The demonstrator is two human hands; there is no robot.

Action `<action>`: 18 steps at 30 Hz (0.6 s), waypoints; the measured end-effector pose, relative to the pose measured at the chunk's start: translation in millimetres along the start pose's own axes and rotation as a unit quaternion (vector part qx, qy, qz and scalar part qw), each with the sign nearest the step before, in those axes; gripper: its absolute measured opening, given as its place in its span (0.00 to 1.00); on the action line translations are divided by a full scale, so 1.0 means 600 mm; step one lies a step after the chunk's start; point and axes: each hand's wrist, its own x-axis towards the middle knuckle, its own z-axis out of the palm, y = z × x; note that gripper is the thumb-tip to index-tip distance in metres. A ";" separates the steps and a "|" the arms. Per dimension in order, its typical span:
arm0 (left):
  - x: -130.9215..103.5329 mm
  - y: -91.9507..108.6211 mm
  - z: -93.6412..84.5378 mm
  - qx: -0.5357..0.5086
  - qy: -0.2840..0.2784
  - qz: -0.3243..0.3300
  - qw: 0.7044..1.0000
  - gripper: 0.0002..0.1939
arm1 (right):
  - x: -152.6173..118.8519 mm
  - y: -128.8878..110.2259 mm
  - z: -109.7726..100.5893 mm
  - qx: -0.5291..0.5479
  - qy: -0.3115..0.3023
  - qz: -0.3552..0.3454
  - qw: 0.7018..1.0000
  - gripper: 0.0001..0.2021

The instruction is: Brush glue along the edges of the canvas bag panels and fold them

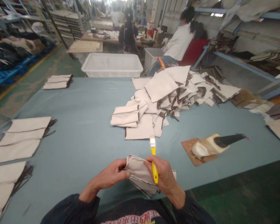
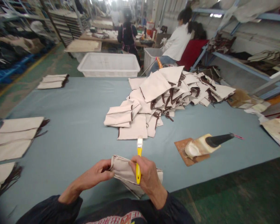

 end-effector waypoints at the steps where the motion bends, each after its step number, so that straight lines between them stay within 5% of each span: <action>1: -0.001 -0.004 0.000 0.002 0.004 0.006 1.000 0.22 | -0.003 0.002 0.002 0.013 0.002 0.011 1.000 0.11; 9: -0.003 -0.057 -0.014 -0.029 0.235 -0.050 0.970 0.35 | -0.025 0.002 -0.008 0.088 0.032 0.105 0.990 0.13; 14: -0.006 -0.051 0.018 0.082 0.226 -0.015 0.971 0.36 | -0.042 0.003 -0.015 0.057 0.094 0.076 0.991 0.12; 18: -0.024 -0.028 0.056 0.188 0.270 0.036 0.944 0.30 | -0.055 0.010 -0.015 0.039 0.151 0.085 0.984 0.11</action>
